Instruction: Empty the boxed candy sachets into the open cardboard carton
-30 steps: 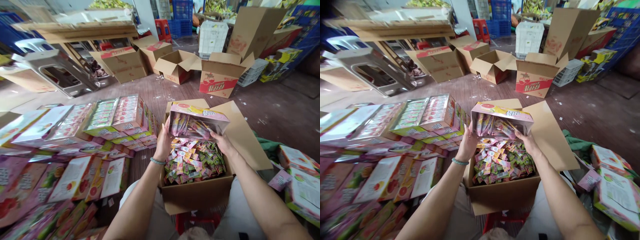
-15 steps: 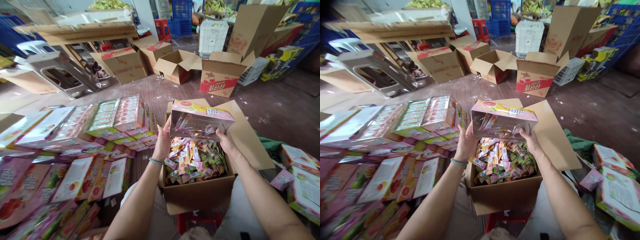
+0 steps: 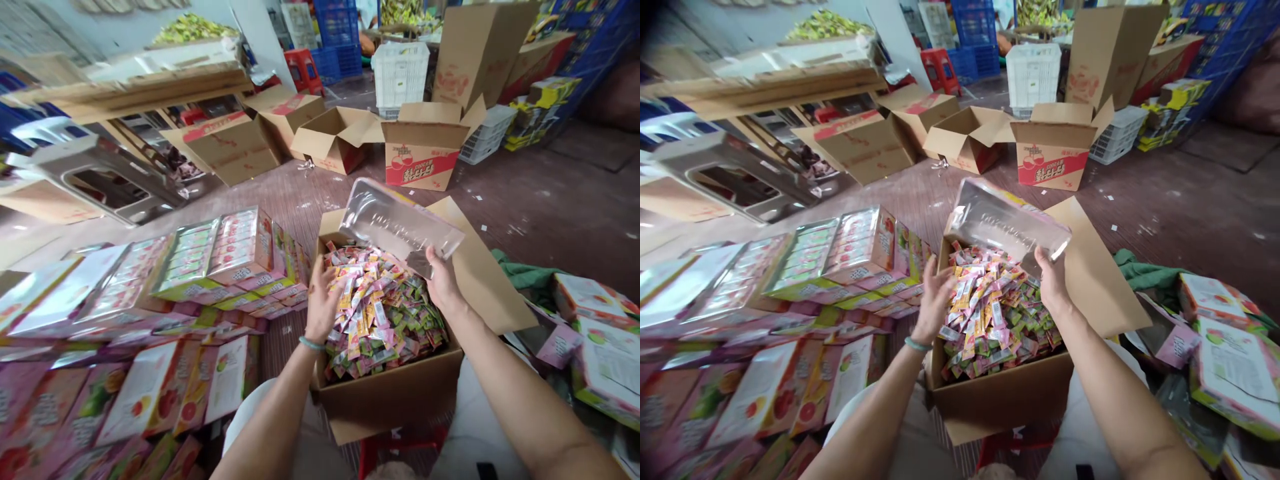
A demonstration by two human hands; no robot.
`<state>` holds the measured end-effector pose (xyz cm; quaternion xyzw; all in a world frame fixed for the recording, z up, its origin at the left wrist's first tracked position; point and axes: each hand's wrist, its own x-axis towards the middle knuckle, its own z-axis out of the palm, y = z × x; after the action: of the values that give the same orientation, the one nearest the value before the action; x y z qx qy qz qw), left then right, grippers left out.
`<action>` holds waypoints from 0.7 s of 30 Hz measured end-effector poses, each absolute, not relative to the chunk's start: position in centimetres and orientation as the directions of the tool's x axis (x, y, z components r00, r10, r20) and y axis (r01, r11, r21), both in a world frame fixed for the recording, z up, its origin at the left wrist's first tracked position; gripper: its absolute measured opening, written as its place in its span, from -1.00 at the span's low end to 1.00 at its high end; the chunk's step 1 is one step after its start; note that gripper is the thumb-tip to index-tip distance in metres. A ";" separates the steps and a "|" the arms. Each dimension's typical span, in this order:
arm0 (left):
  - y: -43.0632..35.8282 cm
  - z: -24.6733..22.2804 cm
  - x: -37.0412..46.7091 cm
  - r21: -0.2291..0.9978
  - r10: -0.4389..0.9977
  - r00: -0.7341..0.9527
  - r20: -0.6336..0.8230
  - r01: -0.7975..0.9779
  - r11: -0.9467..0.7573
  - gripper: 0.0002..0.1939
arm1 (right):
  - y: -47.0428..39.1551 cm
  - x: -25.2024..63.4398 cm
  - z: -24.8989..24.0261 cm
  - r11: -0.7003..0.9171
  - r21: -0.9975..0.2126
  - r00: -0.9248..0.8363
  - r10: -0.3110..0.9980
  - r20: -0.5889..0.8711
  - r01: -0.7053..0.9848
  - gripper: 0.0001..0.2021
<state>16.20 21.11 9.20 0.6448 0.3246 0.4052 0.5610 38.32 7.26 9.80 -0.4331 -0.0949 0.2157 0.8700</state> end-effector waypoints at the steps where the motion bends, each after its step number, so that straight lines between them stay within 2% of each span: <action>1: 20.0 7.7 16.3 0.949 0.826 0.540 0.164 0.141 -0.281 0.06 | 7.0 38.9 10.1 0.554 -0.767 0.902 0.426 -0.072 -0.323 -0.27; 3: 17.9 4.6 16.9 0.748 0.705 0.708 0.046 0.443 -0.494 0.19 | 6.0 39.8 10.6 0.576 -0.719 0.902 0.398 -0.169 -0.389 -0.32; 4: 17.1 3.1 17.5 0.615 0.658 0.753 -0.017 0.526 -0.587 0.20 | 5.5 40.2 10.9 0.576 -0.703 0.896 0.391 -0.211 -0.417 -0.35; 6: 16.8 0.6 19.1 0.392 0.624 0.775 -0.097 0.606 -0.692 0.11 | 4.2 40.6 11.2 0.580 -0.682 0.889 0.376 -0.261 -0.446 -0.41; 8: 18.2 -0.9 21.3 0.288 0.641 0.761 -0.098 0.638 -0.714 -0.02 | 3.0 40.7 11.4 0.601 -0.671 0.898 0.344 -0.273 -0.434 -0.44; 10: 20.6 -1.7 24.1 0.304 0.668 0.741 -0.059 0.651 -0.695 -0.08 | 1.9 40.9 11.2 0.618 -0.671 0.911 0.309 -0.272 -0.410 -0.48; 13: 24.5 -2.3 28.5 0.425 0.713 0.701 -0.009 0.648 -0.632 -0.14 | 0.7 41.6 10.3 0.589 -0.720 0.930 0.253 -0.266 -0.366 -0.55; 18: 28.3 -3.2 34.9 0.621 0.792 0.609 -0.041 0.637 -0.457 -0.23 | 0.3 42.2 9.1 0.522 -0.802 0.952 0.245 -0.184 -0.289 -0.62; 21: 29.2 -2.8 37.2 0.624 0.828 0.556 -0.071 0.672 -0.398 -0.26 | 1.2 41.6 9.5 0.524 -0.791 0.943 0.270 -0.196 -0.314 -0.61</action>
<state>37.16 29.16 -2.75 0.8263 0.4540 0.1265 0.3083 41.65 1.18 9.49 -0.4581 0.0244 0.1672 0.8727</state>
